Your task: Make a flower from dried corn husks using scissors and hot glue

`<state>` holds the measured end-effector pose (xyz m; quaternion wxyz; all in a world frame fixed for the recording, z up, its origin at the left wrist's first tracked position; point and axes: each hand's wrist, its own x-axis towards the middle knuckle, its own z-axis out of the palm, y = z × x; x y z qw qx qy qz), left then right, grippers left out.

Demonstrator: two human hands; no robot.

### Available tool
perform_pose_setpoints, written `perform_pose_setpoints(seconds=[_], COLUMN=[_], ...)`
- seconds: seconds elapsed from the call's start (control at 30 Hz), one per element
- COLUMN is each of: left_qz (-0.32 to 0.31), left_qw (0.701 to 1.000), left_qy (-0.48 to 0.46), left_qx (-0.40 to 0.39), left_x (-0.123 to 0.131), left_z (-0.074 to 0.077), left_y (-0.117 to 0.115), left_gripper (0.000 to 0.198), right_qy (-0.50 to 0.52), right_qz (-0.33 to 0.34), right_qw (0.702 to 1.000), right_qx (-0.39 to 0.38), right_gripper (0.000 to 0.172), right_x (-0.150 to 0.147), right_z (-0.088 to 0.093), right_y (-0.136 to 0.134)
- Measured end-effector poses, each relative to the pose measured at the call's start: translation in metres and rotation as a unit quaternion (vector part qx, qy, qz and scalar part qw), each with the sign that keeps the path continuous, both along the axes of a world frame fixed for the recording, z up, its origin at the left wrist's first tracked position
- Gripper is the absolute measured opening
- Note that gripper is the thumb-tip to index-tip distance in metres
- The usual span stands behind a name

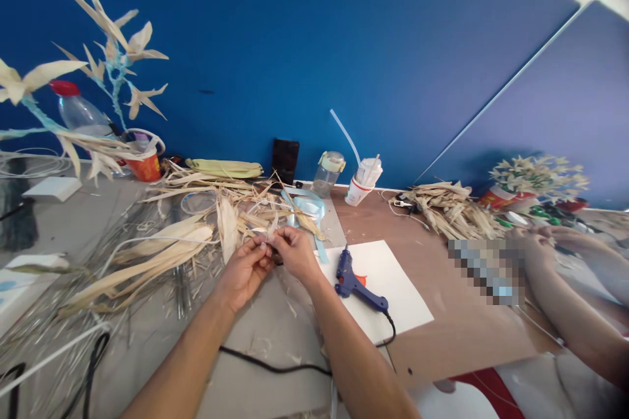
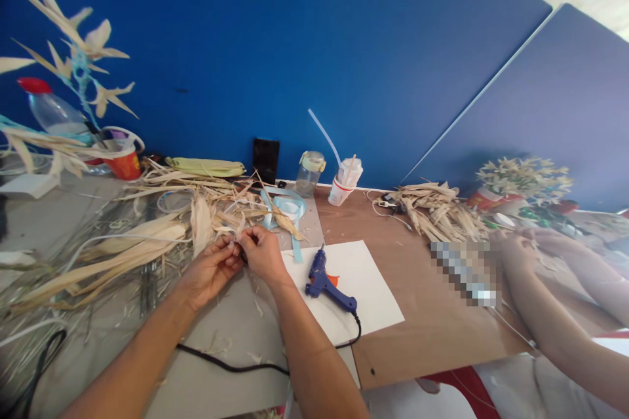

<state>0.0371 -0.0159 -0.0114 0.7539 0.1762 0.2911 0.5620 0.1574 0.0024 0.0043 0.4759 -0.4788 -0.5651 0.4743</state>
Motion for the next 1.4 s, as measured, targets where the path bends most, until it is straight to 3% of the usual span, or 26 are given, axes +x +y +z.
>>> perform_pose_setpoints(seconds=[0.23,0.43,0.9,1.17,1.27,1.4], left_qz=[-0.013,-0.017,-0.024,-0.072,-0.092,-0.115], left_qw=[1.0,1.0,0.999,0.994,0.991,0.987], left_qy=[0.016,0.014,0.014,0.07,0.079,0.096], left_qx=[0.005,0.011,0.023,0.035,0.053,0.062], left_x=[-0.003,-0.004,-0.011,-0.013,-0.014,-0.019], left_z=[0.0,-0.003,-0.004,0.0,-0.001,0.001], left_y=[0.0,0.002,0.003,0.002,0.002,0.001], left_gripper=[0.022,0.023,0.025,0.027,0.027,0.027], right_qy=[-0.037,-0.026,0.11,0.121,0.157,0.242], right_qz=[-0.014,-0.005,0.004,0.0,0.013,0.081], right_qw=[0.999,1.0,0.993,0.992,0.985,0.954], right_qx=[0.0,0.002,-0.044,-0.045,-0.076,-0.154], right_gripper=[0.016,0.016,0.021,0.023,0.022,0.02], right_x=[0.002,0.001,0.004,0.005,0.006,0.008], right_z=[0.007,0.003,0.008,0.008,0.008,0.008], right_y=[-0.001,0.0,0.0,0.001,0.001,0.0])
